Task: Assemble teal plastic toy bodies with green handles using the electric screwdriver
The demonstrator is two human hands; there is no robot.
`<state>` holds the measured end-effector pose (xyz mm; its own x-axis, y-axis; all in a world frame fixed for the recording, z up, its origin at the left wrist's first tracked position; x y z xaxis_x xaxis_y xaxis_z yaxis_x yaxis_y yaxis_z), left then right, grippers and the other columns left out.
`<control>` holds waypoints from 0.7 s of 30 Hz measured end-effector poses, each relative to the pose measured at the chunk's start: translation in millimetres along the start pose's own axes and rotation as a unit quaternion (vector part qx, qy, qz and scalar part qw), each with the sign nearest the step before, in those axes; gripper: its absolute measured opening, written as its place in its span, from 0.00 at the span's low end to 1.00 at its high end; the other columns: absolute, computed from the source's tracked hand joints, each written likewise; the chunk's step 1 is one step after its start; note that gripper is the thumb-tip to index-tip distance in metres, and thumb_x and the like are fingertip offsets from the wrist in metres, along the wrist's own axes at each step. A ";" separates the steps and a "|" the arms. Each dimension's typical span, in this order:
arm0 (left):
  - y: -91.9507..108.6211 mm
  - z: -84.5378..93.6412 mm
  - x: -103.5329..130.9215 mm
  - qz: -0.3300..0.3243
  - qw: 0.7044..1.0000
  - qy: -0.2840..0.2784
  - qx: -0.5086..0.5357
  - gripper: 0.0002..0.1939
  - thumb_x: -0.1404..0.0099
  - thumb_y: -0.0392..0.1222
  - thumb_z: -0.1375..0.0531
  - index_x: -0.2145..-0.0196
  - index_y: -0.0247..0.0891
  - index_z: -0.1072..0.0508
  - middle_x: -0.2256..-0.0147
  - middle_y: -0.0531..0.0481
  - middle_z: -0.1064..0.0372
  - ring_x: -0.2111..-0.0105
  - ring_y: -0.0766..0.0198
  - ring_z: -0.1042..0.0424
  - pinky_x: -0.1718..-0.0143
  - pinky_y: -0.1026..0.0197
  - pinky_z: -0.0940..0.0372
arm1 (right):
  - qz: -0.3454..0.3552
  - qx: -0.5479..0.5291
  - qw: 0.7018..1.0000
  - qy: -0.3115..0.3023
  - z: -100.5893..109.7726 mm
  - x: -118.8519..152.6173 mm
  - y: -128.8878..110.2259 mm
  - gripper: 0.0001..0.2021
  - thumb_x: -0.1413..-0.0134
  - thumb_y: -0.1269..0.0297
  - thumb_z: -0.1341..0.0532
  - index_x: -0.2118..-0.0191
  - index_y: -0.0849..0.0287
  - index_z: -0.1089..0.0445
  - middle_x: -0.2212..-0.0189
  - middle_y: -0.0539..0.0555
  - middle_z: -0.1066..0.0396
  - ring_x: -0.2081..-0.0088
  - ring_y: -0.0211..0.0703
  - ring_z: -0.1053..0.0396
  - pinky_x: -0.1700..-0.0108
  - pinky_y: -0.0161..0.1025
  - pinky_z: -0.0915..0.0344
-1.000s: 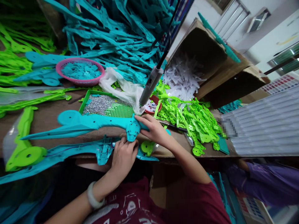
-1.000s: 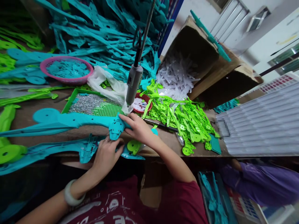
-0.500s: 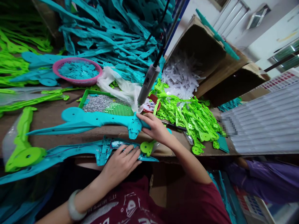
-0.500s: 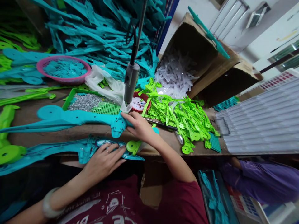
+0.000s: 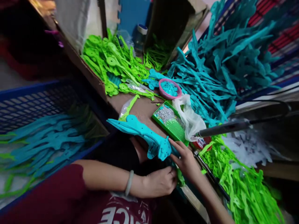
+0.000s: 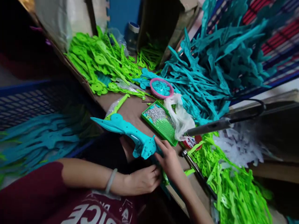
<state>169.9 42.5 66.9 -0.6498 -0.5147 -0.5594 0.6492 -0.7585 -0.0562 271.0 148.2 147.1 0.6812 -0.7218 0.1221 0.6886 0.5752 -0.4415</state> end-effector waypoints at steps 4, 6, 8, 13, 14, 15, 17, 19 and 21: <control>0.9 -2.8 -0.6 0.004 1.000 0.020 0.012 0.08 0.34 0.34 0.42 0.63 0.31 0.23 0.69 0.42 0.29 0.62 0.53 0.31 0.63 0.52 0.45 | -0.018 0.017 1.000 -0.014 -5.6 -17.1 -5.2 0.29 0.41 0.69 0.41 0.34 0.54 0.39 0.52 0.58 0.32 0.53 0.50 0.28 0.48 0.48 0.31; 1.2 -4.7 -1.0 0.006 1.000 0.026 0.015 0.07 0.34 0.34 0.41 0.64 0.32 0.23 0.69 0.43 0.29 0.63 0.54 0.32 0.65 0.52 0.46 | -0.014 0.020 1.000 -0.015 -6.6 -21.4 -6.7 0.28 0.40 0.68 0.41 0.34 0.54 0.38 0.52 0.58 0.32 0.52 0.50 0.29 0.48 0.47 0.31; 1.5 -5.3 -1.1 0.009 0.999 0.030 0.016 0.07 0.35 0.33 0.41 0.64 0.33 0.22 0.68 0.42 0.28 0.63 0.54 0.32 0.64 0.51 0.46 | -0.006 0.021 1.000 -0.017 -6.9 -23.6 -8.7 0.27 0.40 0.67 0.41 0.35 0.53 0.38 0.52 0.57 0.32 0.51 0.50 0.29 0.47 0.47 0.31; 2.4 -0.9 -0.2 0.014 0.999 0.036 0.014 0.08 0.34 0.33 0.42 0.64 0.34 0.21 0.66 0.41 0.28 0.62 0.53 0.32 0.64 0.51 0.46 | -0.006 0.044 0.999 -0.015 -4.9 -23.9 -12.1 0.28 0.40 0.68 0.40 0.34 0.53 0.38 0.52 0.58 0.32 0.52 0.51 0.29 0.48 0.48 0.31; 2.4 -0.2 0.1 0.016 0.999 0.036 0.013 0.08 0.34 0.33 0.42 0.64 0.33 0.21 0.67 0.42 0.28 0.62 0.54 0.32 0.64 0.51 0.46 | -0.005 0.051 0.999 -0.013 -4.1 -23.2 -12.1 0.28 0.40 0.69 0.41 0.34 0.52 0.38 0.52 0.58 0.32 0.52 0.51 0.29 0.48 0.48 0.31; 2.3 0.1 0.2 0.019 0.999 0.035 0.011 0.08 0.34 0.33 0.42 0.64 0.33 0.21 0.68 0.42 0.28 0.63 0.54 0.32 0.65 0.51 0.47 | -0.001 0.057 0.998 -0.011 -3.3 -22.4 -12.1 0.28 0.40 0.69 0.41 0.34 0.52 0.39 0.53 0.58 0.32 0.52 0.51 0.29 0.48 0.48 0.31; 1.4 -1.1 0.1 0.025 0.999 0.032 0.006 0.08 0.34 0.34 0.42 0.63 0.34 0.21 0.67 0.42 0.28 0.62 0.54 0.32 0.64 0.51 0.46 | 0.010 0.070 0.997 -0.009 -2.4 -21.1 -12.4 0.28 0.40 0.70 0.41 0.34 0.52 0.39 0.53 0.58 0.32 0.52 0.51 0.29 0.49 0.48 0.31; 0.6 -3.9 -0.1 0.026 0.999 0.030 0.002 0.08 0.33 0.35 0.42 0.63 0.35 0.21 0.64 0.42 0.27 0.61 0.54 0.32 0.63 0.51 0.45 | 0.015 0.085 0.996 -0.009 -2.6 -20.5 -14.3 0.29 0.40 0.71 0.41 0.34 0.53 0.40 0.52 0.59 0.33 0.52 0.52 0.29 0.49 0.48 0.31; 2.2 -6.1 1.1 0.023 0.999 0.027 0.004 0.09 0.33 0.35 0.43 0.62 0.37 0.22 0.63 0.44 0.26 0.60 0.55 0.32 0.60 0.51 0.43 | 0.005 0.098 0.995 -0.020 -4.0 -19.8 -19.4 0.30 0.41 0.72 0.41 0.33 0.56 0.41 0.50 0.60 0.33 0.51 0.52 0.30 0.49 0.48 0.32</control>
<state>173.0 42.7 61.2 -0.5964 -0.5272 -0.6054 0.6751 -0.7373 -0.0230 243.2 149.8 149.7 0.6949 -0.7022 0.1547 0.7143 0.6494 -0.2609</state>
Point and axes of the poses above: each hand's wrist, its own x-axis away from the middle knuckle, its own z-axis out of the back of the hand, y = z × x, the point moved 1 cm from there along -x, towards the middle knuckle
